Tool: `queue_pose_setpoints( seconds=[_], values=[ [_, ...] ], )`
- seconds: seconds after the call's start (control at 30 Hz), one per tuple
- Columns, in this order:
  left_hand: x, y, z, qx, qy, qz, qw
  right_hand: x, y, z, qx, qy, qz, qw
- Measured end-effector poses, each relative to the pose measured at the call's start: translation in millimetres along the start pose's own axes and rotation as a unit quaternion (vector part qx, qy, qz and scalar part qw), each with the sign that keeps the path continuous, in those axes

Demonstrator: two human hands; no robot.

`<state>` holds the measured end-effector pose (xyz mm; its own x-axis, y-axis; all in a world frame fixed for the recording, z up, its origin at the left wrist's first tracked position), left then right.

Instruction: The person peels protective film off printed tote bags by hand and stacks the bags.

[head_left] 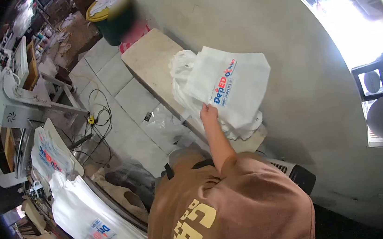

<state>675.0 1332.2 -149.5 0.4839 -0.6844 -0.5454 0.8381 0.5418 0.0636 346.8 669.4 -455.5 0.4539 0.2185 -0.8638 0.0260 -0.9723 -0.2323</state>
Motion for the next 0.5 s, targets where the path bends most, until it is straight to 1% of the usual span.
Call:
queue_pose_setpoints(
  seconds=[0.03,0.07,0.13,0.17,0.2,0.23,0.3,0.33,0.37,0.4,0.43,0.47,0.5],
  values=[
    [-2.2,4.0,-4.1,0.033,0.018,-0.015,0.999,4.8,8.4,-4.3,0.002,0.03,-0.014,0.999],
    [-4.4,6.2,-9.3,0.04,0.019,-0.013,0.999,9.0,16.1,-8.1,0.005,0.06,-0.028,0.998],
    [-6.1,7.2,-17.9,0.041,0.023,-0.02,0.999,43.0,38.0,0.6,0.022,0.074,-0.031,0.997],
    [-6.0,-2.6,-14.1,0.039,0.036,-0.021,0.998,58.4,46.3,4.5,0.036,0.082,-0.031,0.996],
    [-11.6,-35.4,8.0,0.041,0.038,-0.018,0.998,64.9,47.8,3.1,0.035,0.084,-0.034,0.995],
    [-17.6,-83.9,45.4,0.138,-0.029,-0.159,0.977,68.8,49.0,0.1,0.029,0.098,-0.009,0.995],
    [-21.9,-83.6,42.5,0.227,-0.093,-0.289,0.925,74.9,53.7,-6.7,0.018,0.112,0.013,0.993],
    [-24.6,-32.8,-0.6,0.131,-0.048,-0.186,0.973,76.2,55.8,-7.6,0.048,0.106,-0.012,0.993],
    [-29.4,-6.1,-25.9,0.031,-0.002,-0.078,0.996,77.4,58.0,-8.9,0.079,0.097,-0.038,0.991],
    [-33.3,-14.2,-20.4,0.028,-0.001,-0.073,0.997,78.5,60.1,-11.2,0.075,0.096,-0.042,0.992],
    [-35.2,-30.3,-6.8,0.06,0.005,-0.121,0.991,78.6,62.7,-12.7,0.169,0.324,0.007,0.931],
    [-35.6,-45.6,7.5,0.093,0.011,-0.169,0.981,78.9,64.8,-16.0,0.254,0.529,0.053,0.808],
    [-36.1,-53.7,14.1,0.089,0.011,-0.164,0.982,78.5,67.2,-21.4,0.323,0.699,0.095,0.63]
  ],
)
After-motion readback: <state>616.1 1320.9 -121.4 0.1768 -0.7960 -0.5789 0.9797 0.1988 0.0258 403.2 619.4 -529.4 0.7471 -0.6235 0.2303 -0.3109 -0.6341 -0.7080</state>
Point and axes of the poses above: each hand's wrist, its own y-axis towards the middle knuckle, its own x-axis out of the palm, z = x × y, the point moved 1 cm from there along y, towards the middle knuckle, and after that the axes turned 10 degrees about -x, right-handed, at the moved point
